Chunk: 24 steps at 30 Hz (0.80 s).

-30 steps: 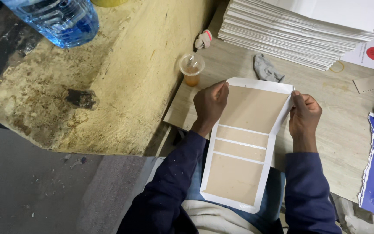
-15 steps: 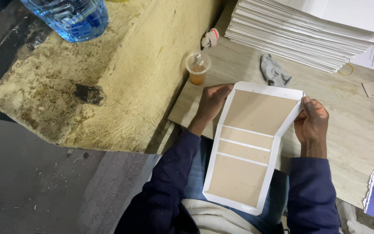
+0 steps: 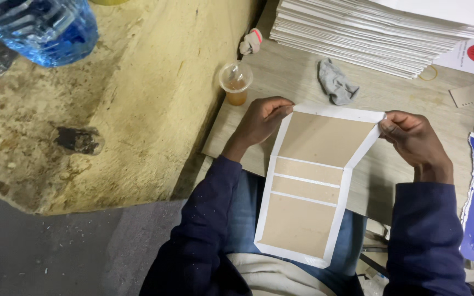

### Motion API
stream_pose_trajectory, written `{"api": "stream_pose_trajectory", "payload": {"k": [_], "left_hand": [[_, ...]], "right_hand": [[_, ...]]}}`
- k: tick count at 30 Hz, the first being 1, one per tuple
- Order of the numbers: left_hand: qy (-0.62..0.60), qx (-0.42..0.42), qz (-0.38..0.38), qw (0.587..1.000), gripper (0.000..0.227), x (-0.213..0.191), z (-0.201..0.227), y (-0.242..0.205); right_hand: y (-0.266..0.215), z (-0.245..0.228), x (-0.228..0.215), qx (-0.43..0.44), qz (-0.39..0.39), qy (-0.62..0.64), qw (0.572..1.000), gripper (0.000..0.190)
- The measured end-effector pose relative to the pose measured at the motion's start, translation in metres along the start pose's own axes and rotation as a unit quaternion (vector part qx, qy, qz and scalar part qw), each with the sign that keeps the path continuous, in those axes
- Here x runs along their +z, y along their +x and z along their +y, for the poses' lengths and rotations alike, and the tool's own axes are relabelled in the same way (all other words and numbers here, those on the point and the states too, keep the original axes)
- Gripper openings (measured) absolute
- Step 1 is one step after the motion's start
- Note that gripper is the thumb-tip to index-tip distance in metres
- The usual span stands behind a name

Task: The person wipes a white sheet of paper on a table with a cloth, then flips it over to wipe the other side. They then pick up a cardboard frame, wipe it with the cloth, and place it back on the table.

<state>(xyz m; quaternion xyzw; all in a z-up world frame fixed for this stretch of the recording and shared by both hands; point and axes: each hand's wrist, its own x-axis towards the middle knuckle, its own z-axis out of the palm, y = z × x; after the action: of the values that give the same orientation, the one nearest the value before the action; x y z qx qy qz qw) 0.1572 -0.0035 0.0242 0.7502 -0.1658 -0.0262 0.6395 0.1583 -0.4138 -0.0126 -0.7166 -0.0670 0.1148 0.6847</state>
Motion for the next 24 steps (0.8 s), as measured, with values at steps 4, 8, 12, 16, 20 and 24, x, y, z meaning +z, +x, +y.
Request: {"api": "stream_pose_trajectory", "payload": {"k": [4, 8, 12, 16, 20, 24], "left_hand": [[0.206, -0.063, -0.083, 0.973, 0.027, -0.015, -0.044, 0.058], [0.399, 0.034, -0.087, 0.912, 0.011, -0.008, -0.11, 0.092], [0.447, 0.024, -0.073, 0.891, 0.002, 0.003, -0.133, 0.087], [0.448, -0.005, -0.078, 0.891, 0.01, 0.013, -0.129, 0.084], [0.507, 0.087, -0.013, 0.857, 0.01, 0.058, -0.12, 0.045], [0.649, 0.123, 0.086, 0.746, 0.017, 0.095, -0.102, -0.002]], "right_hand": [[0.045, 0.029, 0.004, -0.084, 0.056, -0.183, 0.978, 0.007], [0.085, 0.073, 0.025, -0.043, 0.119, -0.365, 0.922, 0.016], [0.083, 0.013, 0.084, 0.043, 0.029, -0.591, 0.805, 0.052], [0.11, 0.008, 0.156, 0.032, -0.031, -0.595, 0.802, 0.087], [0.122, 0.065, 0.173, 0.001, 0.02, -0.677, 0.736, 0.062], [0.071, 0.082, 0.197, -0.216, 0.169, -0.666, 0.694, 0.03]]}}
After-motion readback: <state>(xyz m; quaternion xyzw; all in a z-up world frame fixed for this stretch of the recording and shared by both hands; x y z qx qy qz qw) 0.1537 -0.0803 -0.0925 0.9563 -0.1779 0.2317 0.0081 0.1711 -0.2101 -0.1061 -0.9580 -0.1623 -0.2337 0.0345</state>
